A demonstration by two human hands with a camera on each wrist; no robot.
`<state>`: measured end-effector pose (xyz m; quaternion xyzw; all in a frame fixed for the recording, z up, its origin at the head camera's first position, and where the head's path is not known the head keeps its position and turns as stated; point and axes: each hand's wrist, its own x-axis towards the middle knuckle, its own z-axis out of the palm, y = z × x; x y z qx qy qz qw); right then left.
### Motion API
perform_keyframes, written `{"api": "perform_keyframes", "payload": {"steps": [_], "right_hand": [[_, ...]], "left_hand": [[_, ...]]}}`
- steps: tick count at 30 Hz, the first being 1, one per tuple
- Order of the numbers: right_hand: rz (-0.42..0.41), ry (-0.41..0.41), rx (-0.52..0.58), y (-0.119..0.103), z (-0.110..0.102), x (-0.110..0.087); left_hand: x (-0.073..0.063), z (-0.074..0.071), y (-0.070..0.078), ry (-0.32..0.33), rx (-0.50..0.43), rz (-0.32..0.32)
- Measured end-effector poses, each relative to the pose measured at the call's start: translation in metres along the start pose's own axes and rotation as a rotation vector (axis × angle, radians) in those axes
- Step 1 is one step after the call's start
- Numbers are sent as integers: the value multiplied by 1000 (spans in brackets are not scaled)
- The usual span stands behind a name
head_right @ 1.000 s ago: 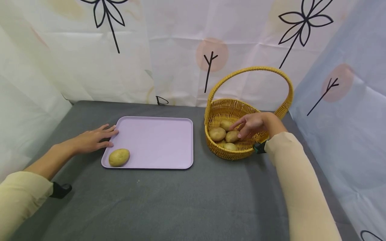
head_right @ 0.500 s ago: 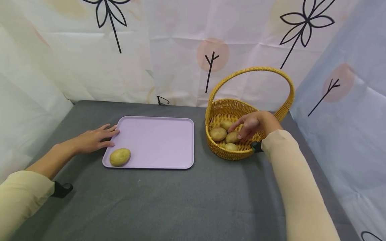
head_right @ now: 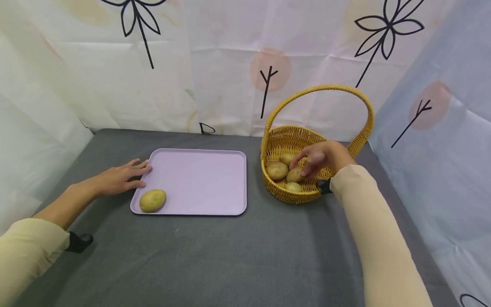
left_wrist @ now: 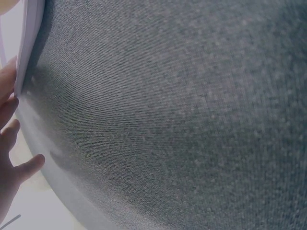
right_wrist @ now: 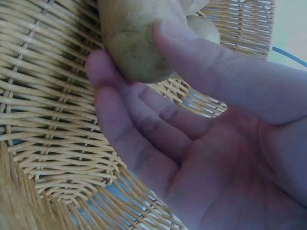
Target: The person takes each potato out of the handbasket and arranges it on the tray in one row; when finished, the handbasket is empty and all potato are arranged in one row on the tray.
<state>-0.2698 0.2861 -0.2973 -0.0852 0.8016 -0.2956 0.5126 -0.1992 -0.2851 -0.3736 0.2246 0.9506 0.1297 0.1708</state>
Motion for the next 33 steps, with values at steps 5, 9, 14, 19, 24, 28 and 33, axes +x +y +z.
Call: {"api": "perform_keyframes", "payload": {"steps": [5, 9, 14, 19, 24, 28, 33], "right_hand": [[-25, -3, -78, -3, -3, -4], [-65, 6, -167, -7, -5, -8], [-143, 44, -284, -15, -2, -17], [-213, 95, -342, -25, 0, -30], [-290, 125, -350, -32, 5, -41], [-381, 102, -341, -38, 11, -43], [-501, 46, -347, -53, 26, -37]], "left_hand": [[0, 0, 1, 11, -1, 11], [-1, 0, 1, 15, 4, 15], [0, 0, 0, 16, 12, 15], [0, 0, 0, 16, 7, 16], [0, 0, 1, 16, 9, 17], [0, 0, 1, 15, 16, 15], [0, 0, 2, 6, 14, 1]]}}
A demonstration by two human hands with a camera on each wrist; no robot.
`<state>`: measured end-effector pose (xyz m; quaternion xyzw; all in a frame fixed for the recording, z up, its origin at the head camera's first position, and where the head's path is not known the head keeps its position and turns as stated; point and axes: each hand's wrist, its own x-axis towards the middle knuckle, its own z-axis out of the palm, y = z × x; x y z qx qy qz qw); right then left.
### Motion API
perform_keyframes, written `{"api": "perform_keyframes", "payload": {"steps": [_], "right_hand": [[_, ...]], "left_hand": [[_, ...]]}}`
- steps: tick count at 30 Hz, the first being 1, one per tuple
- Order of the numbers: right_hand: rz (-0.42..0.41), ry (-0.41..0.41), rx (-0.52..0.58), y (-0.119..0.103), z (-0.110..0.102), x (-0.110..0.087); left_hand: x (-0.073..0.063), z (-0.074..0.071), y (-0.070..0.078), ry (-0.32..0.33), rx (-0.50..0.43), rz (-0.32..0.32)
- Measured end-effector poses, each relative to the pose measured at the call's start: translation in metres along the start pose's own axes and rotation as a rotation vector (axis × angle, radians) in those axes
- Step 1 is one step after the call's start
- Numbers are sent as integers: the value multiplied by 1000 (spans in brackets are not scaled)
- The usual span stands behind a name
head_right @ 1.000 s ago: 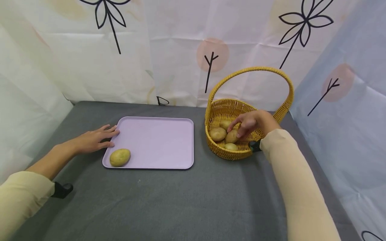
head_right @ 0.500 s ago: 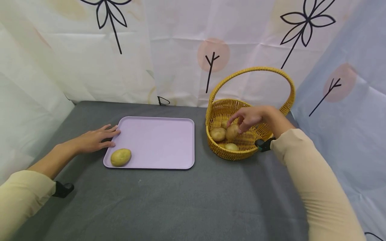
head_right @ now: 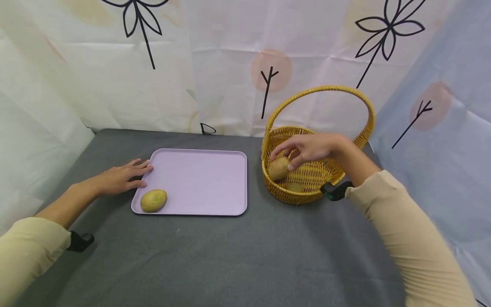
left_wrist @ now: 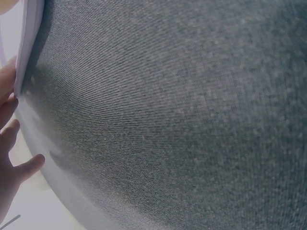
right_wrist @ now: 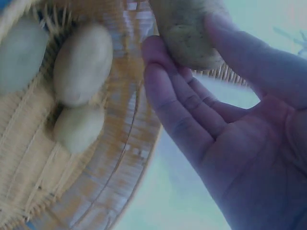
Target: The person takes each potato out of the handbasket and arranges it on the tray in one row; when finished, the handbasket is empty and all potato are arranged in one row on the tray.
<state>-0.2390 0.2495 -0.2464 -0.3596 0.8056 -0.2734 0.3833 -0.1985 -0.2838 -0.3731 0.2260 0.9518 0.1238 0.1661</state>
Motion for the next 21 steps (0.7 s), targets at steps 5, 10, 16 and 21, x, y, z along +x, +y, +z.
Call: {"api": "perform_keyframes", "payload": {"steps": [5, 10, 16, 21], "right_hand": [[-79, -38, 5, -16, 14, 22], [-129, -43, 45, -29, 30, 48], [-213, -14, 67, -37, 55, 87], [-281, 37, 56, -35, 81, 117]], "left_hand": [[0, 1, -1, 2, -12, 0], [-1, 1, 0, 5, -12, 4], [-1, 0, -1, 3, -11, 5], [0, 1, -3, 0, -15, -1]]}}
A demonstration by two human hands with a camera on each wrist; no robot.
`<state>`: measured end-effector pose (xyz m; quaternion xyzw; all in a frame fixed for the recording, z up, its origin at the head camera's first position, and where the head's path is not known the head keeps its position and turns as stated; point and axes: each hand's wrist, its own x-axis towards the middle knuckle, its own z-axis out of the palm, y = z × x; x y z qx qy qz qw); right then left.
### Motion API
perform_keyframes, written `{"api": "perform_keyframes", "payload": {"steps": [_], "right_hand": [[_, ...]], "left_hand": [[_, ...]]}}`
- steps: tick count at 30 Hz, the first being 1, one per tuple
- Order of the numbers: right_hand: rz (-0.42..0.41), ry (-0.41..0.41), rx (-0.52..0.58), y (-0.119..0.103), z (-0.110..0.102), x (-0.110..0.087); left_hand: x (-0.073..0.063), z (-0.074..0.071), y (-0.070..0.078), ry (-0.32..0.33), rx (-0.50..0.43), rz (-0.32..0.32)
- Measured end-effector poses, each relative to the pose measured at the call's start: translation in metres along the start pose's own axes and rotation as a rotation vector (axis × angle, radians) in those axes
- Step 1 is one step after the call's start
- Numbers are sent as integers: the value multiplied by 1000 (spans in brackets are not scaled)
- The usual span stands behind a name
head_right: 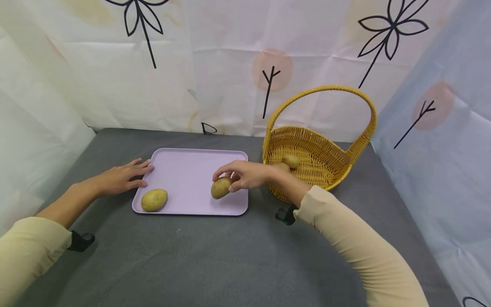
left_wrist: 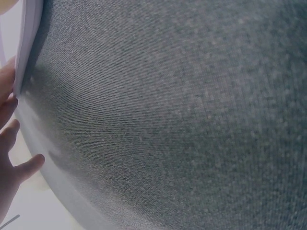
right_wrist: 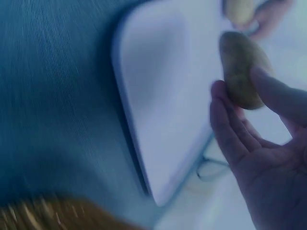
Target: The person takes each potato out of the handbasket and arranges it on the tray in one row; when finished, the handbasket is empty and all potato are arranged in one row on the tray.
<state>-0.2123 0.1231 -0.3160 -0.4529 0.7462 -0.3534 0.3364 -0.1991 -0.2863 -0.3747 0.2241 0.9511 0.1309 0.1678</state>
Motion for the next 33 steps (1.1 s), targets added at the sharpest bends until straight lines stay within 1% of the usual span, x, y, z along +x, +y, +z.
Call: {"api": "perform_keyframes", "payload": {"steps": [3, 5, 8, 11, 18, 26, 29, 33], "right_hand": [[-48, 61, -4, 8, 15, 13], [-78, 119, -19, 14, 26, 22], [-90, 204, -28, 18, 40, 35], [-102, 253, -37, 19, 52, 46], [-115, 249, -45, 18, 71, 65], [-149, 230, -82, 14, 83, 83], [-153, 224, -141, 11, 84, 89], [-128, 220, -239, 6, 84, 94]], "left_hand": [[1, 0, 0, -3, -6, -8], [1, 0, 0, -4, -6, -10], [0, 0, -2, -2, 0, -8], [-1, 0, -2, 5, 0, 2], [0, 1, -3, 6, 6, 1], [1, 1, -3, 8, -3, 9], [1, 2, -4, 11, -7, 14], [2, 2, -5, 8, -5, 20]]}}
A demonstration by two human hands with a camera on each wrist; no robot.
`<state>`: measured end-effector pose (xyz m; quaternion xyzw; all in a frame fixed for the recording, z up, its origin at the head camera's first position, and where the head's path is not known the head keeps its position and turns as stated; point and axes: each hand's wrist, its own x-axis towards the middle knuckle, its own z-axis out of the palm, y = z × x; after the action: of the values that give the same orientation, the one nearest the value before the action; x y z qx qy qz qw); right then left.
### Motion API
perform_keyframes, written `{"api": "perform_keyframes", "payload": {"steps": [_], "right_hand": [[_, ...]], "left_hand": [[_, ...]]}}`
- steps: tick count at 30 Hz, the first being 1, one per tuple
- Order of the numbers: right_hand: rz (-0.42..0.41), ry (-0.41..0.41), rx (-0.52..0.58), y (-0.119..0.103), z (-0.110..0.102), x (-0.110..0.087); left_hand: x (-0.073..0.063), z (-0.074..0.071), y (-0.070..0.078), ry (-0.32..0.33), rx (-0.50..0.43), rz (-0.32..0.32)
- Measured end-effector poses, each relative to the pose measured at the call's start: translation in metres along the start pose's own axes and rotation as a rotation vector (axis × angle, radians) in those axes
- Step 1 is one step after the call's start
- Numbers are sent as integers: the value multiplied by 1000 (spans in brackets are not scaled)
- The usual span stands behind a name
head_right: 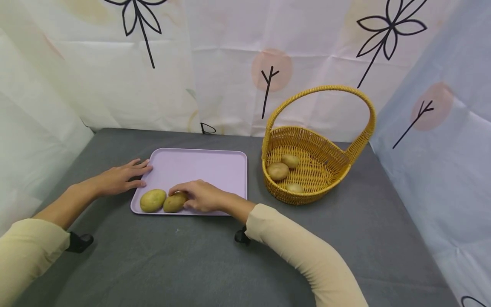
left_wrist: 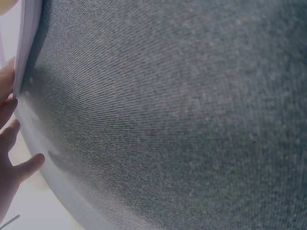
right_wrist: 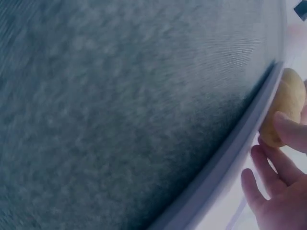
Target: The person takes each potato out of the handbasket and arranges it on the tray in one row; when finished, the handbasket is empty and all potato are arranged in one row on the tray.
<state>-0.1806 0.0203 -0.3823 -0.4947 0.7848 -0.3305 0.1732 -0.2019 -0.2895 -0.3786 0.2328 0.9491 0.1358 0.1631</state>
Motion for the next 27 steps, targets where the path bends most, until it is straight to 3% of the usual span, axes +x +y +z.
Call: {"api": "perform_keyframes", "payload": {"steps": [6, 16, 21, 27], "right_hand": [[22, -18, -99, -4, 0, 7], [72, -29, -140, -6, 0, 4], [58, -52, -164, -14, -14, -4], [42, -92, -112, -23, -41, -26]], "left_hand": [[-1, -1, -1, 3, -2, 0], [-1, -1, 2, -9, -6, -5], [-1, -1, 2, -7, 1, -1], [-1, -1, 2, -8, -4, 1]]}}
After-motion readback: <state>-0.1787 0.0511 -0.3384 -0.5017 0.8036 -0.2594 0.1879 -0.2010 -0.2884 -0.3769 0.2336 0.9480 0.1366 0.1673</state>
